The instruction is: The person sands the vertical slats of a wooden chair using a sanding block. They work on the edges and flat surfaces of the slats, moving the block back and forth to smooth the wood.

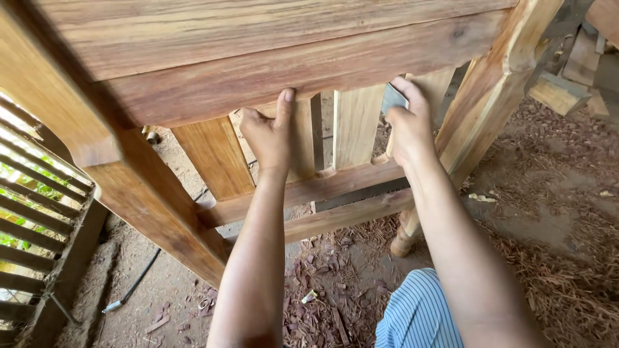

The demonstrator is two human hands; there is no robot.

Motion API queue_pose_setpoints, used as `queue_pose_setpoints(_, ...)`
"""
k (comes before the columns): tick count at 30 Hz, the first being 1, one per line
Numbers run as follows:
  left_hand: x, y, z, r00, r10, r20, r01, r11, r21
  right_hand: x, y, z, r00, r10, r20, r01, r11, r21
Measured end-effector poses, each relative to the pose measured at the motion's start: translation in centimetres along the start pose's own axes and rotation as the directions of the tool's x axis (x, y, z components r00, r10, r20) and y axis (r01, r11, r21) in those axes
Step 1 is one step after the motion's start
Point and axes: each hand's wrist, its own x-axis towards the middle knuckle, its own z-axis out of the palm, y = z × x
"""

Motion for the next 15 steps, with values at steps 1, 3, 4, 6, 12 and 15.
queue_pose_setpoints(1, 0.0, -0.1, 0.0, 1.0, -0.002, 0.0, 0.002, 1.0, 0.001, -0.1, 0.2, -0.2, 1.0, 0.002, 0.0, -0.002, 1.0, -0.001)
queue_pose_setpoints(3, 0.2, -0.2, 0.2, 0.997, -0.075, -0.034, 0.078, 0.993, 0.094, 0.3, 0.4, -0.7, 0.999, -0.032, 0.027, 0.031, 0.998, 0.049)
queue_pose_setpoints(4, 0.1, -0.1, 0.1, 0.996, -0.083, -0.036, 0.086, 0.991, 0.1, 0.9, 0.6, -0.3, 0.999, -0.023, 0.029, 0.022, 0.999, 0.047)
queue_pose_setpoints(6, -0.1, 0.2, 0.2, 0.992, 0.123, -0.011, -0.123, 0.983, -0.139, 2.5, 0.9, 0.2, 0.993, 0.117, -0.01, -0.117, 0.992, -0.048)
queue_pose_setpoints(12, 0.2, -1.0, 0.6, 0.995, 0.098, -0.035, -0.1, 0.993, -0.064, -0.2, 3.3, -1.4, 0.996, 0.016, 0.085, -0.016, 1.0, 0.006)
queue_pose_setpoints(15, 0.3, -3.2, 0.9, 0.995, -0.02, -0.098, 0.036, 0.986, 0.16, -1.7, 1.9, -1.4, 0.99, -0.035, 0.136, 0.02, 0.994, 0.11)
